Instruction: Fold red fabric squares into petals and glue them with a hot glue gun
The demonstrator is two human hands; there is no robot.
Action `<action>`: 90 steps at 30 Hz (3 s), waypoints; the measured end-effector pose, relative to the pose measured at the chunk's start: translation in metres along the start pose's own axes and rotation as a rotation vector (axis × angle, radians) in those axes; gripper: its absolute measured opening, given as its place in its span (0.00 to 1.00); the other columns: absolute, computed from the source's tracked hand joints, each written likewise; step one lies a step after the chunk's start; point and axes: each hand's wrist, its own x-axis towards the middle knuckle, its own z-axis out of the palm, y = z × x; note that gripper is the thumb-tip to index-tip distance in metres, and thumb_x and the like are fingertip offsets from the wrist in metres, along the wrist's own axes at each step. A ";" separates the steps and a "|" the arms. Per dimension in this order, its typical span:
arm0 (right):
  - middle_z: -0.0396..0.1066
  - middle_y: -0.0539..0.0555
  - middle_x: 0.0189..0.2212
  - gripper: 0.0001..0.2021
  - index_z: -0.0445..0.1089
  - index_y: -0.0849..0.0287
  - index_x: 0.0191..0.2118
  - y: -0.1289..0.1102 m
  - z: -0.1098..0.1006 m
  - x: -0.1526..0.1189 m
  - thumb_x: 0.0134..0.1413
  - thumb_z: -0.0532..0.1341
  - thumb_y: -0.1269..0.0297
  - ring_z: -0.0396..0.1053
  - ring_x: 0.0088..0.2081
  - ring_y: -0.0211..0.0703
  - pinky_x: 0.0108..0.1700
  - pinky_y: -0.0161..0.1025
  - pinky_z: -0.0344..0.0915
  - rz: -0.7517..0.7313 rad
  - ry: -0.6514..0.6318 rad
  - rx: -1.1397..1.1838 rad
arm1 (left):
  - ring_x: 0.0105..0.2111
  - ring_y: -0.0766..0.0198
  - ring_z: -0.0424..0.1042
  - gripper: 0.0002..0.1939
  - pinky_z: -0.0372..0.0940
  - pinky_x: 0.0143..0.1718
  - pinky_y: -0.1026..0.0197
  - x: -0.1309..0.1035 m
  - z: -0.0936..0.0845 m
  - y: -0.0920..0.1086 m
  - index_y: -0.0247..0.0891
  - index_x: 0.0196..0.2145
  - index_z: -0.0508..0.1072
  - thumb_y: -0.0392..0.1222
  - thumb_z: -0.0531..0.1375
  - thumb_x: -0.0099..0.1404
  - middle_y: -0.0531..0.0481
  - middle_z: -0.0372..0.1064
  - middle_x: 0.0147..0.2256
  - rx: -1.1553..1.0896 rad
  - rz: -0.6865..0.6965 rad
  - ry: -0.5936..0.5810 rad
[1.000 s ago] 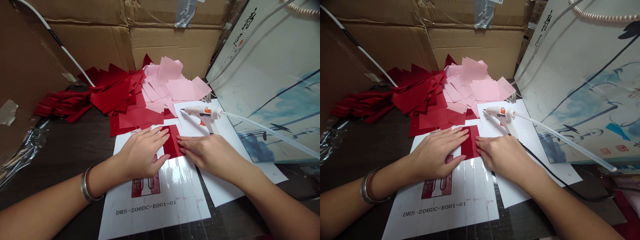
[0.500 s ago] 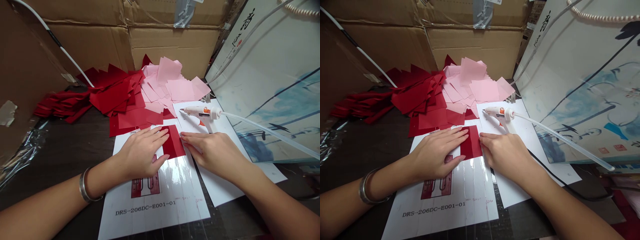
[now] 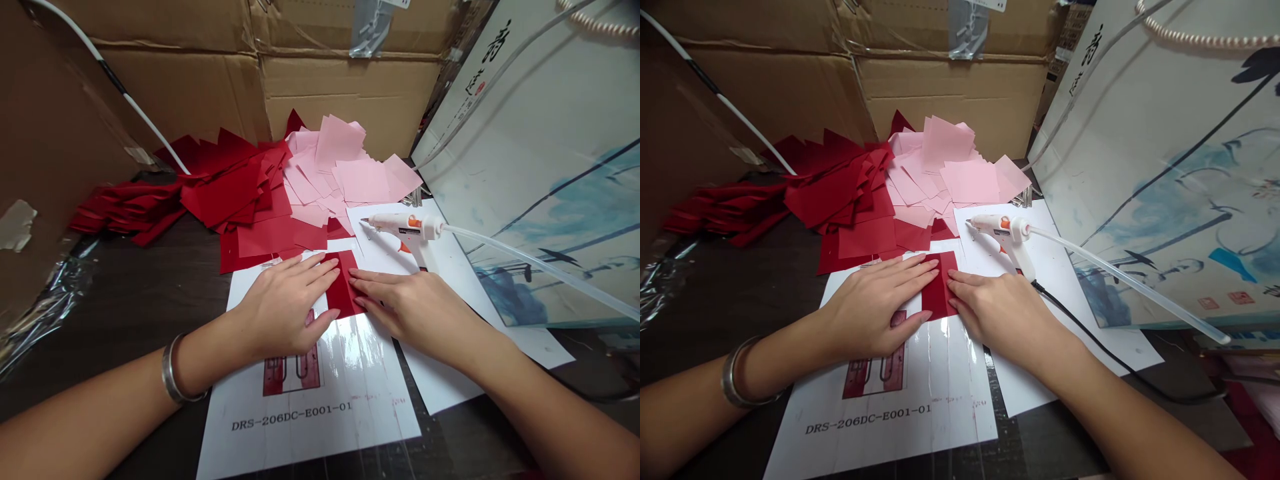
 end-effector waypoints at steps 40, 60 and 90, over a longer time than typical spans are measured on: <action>0.76 0.52 0.31 0.23 0.64 0.60 0.53 -0.018 -0.002 0.007 0.49 0.54 0.78 0.69 0.24 0.42 0.25 0.38 0.47 -0.123 -0.175 0.010 | 0.61 0.48 0.61 0.29 0.56 0.62 0.42 0.001 -0.003 0.003 0.33 0.59 0.66 0.51 0.55 0.64 0.44 0.65 0.59 -0.080 -0.086 -0.076; 0.69 0.48 0.21 0.16 0.69 0.56 0.44 -0.026 -0.021 0.000 0.51 0.53 0.75 0.54 0.19 0.39 0.24 0.40 0.40 -0.209 -0.276 0.052 | 0.62 0.49 0.58 0.29 0.44 0.66 0.42 0.003 -0.008 0.004 0.29 0.58 0.67 0.37 0.53 0.58 0.39 0.61 0.60 -0.051 -0.042 -0.156; 0.76 0.56 0.44 0.20 0.74 0.59 0.48 -0.014 0.001 0.005 0.51 0.58 0.81 0.65 0.49 0.52 0.48 0.48 0.65 -0.225 -0.028 0.257 | 0.54 0.49 0.70 0.31 0.44 0.66 0.41 0.005 -0.008 -0.006 0.33 0.53 0.70 0.59 0.62 0.60 0.39 0.71 0.53 -0.331 0.123 0.210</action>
